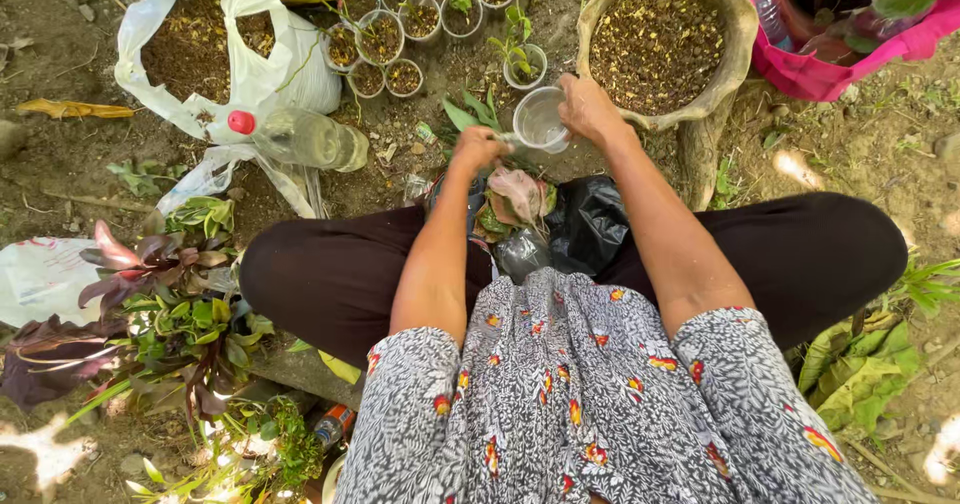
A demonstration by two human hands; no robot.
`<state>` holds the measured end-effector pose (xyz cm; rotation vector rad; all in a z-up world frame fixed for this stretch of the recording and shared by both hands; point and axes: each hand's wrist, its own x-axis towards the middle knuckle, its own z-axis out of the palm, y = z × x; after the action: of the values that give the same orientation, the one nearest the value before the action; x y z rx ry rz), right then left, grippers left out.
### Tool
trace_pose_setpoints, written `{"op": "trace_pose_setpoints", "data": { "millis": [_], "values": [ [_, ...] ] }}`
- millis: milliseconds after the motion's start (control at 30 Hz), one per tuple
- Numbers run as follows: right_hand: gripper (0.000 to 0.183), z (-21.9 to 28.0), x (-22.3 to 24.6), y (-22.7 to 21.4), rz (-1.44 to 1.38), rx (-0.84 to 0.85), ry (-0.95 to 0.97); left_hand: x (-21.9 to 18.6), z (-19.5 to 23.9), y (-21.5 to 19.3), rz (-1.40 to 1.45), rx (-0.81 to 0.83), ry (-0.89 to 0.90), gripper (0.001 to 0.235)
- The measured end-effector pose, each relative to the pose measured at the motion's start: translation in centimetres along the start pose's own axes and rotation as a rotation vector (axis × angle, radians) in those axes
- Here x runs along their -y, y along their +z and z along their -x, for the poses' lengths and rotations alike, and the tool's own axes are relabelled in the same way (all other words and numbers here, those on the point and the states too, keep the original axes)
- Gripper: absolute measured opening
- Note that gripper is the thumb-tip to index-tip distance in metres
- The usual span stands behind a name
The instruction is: The person prepares soil by hand in a large stone pot, then transfers small plants into plastic cups filled with soil and water.
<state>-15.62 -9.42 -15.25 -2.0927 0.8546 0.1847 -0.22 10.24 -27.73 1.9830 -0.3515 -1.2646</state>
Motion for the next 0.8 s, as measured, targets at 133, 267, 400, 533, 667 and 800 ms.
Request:
{"op": "trace_pose_setpoints", "data": {
  "millis": [133,267,400,533,667,800],
  "values": [
    [0.038,1.0,-2.4,2.5,-0.023,0.011,0.048,-3.3,2.7,-2.7,-0.043,-0.287,-0.041,0.032],
    [0.033,0.0,-5.6,3.7,0.096,-0.17,-0.061,-4.7,3.4,-4.5,-0.307,-0.44,0.008,0.031],
    [0.025,-0.8,-5.7,5.1,0.026,-0.244,-0.064,-5.1,4.7,-5.4,-0.439,-0.493,0.027,0.04],
    [0.033,-2.1,-7.4,7.9,-0.083,-0.361,-0.102,-10.3,7.7,-5.5,-0.419,-0.491,0.056,0.032],
    [0.039,-4.5,-11.6,10.5,-0.046,-0.417,-0.08,-14.7,11.1,-4.5,-0.411,-0.526,0.284,0.03],
    [0.038,-4.5,-12.3,10.3,-0.059,-0.447,-0.197,-15.7,12.9,-1.6,-0.455,-0.469,0.525,0.032]
  ]
}}
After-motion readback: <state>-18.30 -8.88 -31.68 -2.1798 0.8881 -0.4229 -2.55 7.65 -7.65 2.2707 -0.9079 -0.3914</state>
